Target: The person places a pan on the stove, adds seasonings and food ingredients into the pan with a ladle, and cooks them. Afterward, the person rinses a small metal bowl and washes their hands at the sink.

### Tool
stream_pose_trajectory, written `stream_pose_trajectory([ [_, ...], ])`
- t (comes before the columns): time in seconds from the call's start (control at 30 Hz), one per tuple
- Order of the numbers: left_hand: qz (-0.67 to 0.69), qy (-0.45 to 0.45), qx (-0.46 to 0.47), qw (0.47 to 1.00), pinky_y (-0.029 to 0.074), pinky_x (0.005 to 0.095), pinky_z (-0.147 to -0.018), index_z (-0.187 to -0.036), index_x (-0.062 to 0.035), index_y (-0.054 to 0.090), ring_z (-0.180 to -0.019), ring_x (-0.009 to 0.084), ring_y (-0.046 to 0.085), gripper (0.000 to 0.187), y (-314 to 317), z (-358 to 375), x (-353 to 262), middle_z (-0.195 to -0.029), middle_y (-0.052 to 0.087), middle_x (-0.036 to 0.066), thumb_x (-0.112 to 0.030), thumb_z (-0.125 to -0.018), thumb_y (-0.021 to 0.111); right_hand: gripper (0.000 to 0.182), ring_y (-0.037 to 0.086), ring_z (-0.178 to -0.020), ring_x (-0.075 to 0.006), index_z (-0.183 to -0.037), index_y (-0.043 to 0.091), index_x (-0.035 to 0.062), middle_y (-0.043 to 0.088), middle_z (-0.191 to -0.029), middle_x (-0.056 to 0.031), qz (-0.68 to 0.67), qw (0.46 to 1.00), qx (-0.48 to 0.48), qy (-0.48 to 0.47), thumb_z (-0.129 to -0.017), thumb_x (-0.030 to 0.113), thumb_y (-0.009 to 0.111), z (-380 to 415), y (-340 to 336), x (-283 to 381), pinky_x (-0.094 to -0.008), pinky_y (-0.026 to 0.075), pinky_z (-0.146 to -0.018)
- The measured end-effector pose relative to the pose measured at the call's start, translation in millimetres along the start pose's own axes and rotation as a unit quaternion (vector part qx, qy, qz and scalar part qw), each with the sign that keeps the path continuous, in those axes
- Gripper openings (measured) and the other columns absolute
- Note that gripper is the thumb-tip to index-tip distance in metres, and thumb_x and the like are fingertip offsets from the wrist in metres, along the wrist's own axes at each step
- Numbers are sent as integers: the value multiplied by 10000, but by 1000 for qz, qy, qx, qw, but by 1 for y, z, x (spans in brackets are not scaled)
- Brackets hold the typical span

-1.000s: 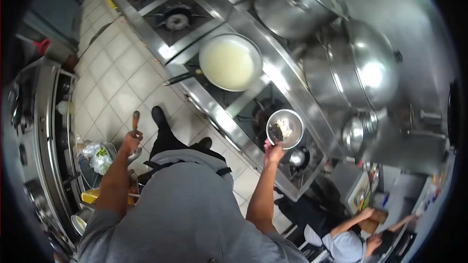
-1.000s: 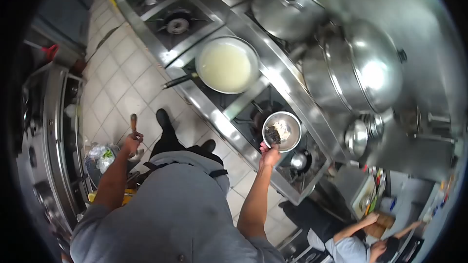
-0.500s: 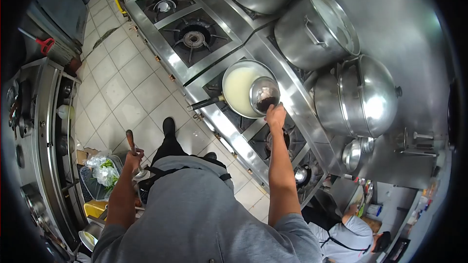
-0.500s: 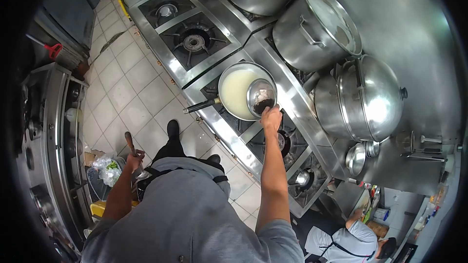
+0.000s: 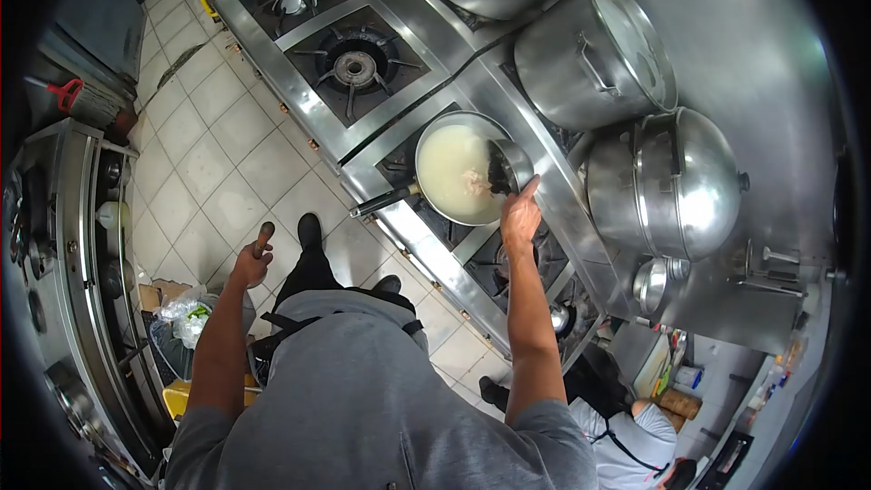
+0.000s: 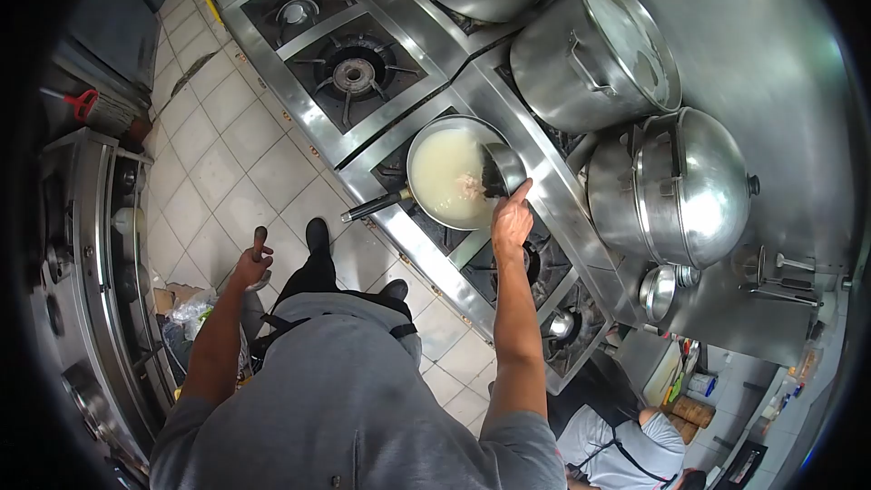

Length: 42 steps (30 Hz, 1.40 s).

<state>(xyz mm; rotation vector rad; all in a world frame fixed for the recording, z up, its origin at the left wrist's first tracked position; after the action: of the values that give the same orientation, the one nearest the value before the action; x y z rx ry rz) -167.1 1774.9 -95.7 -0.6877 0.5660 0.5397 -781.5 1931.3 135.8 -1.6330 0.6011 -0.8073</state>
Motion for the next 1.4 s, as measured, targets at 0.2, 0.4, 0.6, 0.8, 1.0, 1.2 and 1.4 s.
stream_pose_trajectory([
  [0.2,-37,44,4,998,518,365,-769,-1079,-23,646,-823,236,655,301,5,-5,-23,-900,685,136,-177,-821,671,664,640,-744,-481,-1457,242,-26,649,-895,-330,2,999,-20,-35,-868,124,510,-14,-18,0,-552,498,-718],
  [0.4,44,-42,34,998,461,322,-556,-1074,-4,639,-581,154,552,287,15,-5,-7,-694,601,51,-132,-822,688,324,647,-882,-478,-1085,576,-104,670,-898,-295,-297,935,-104,162,-850,119,556,-23,-18,-62,-483,496,-808],
  [0.6,-33,-22,67,997,485,327,-555,-1096,-30,663,-585,157,592,310,33,-20,7,-697,632,65,-168,-821,695,365,627,-863,-504,-1161,536,-89,633,-874,-343,-259,949,-143,109,-862,120,520,8,-43,-54,-524,481,-769],
  [0.8,-85,-5,96,992,498,326,-578,-1128,-29,659,-592,152,586,330,54,-20,-19,-695,628,67,-192,-844,693,571,621,-718,-501,-1405,331,-28,634,-789,-319,-151,985,-86,-4,-889,116,528,5,-36,-32,-557,492,-682],
  [1.0,-135,84,108,981,518,369,-684,-1183,-29,616,-702,215,637,374,58,-2,-83,-762,654,109,-188,-846,647,682,632,-724,-488,-1438,210,-59,652,-820,-307,-123,992,-31,-26,-881,132,554,2,-11,-26,-559,503,-683],
  [1.2,-132,163,27,977,514,409,-790,-1024,-18,621,-878,326,661,255,48,11,-97,-953,685,180,-218,-866,632,664,644,-720,-467,-1446,270,-41,653,-793,-293,-192,978,-79,-17,-872,122,562,-5,-43,-14,-532,506,-657],
  [1.4,-74,104,-79,989,506,398,-736,-988,-11,623,-812,375,660,281,28,46,-131,-837,669,203,-267,-880,661,613,631,-671,-459,-1410,312,-54,641,-719,-275,-93,990,-50,-91,-873,110,559,-28,-10,-2,-534,495,-616],
])
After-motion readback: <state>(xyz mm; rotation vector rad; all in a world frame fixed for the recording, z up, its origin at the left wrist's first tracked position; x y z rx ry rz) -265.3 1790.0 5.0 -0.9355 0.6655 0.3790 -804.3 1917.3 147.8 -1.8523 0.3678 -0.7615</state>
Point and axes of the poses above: each hand's wrist, its own z-axis away from the middle knuckle, its own y-axis out of the palm, x = y × z, the point moved 10 cm from there along -z, towards the middle knuckle
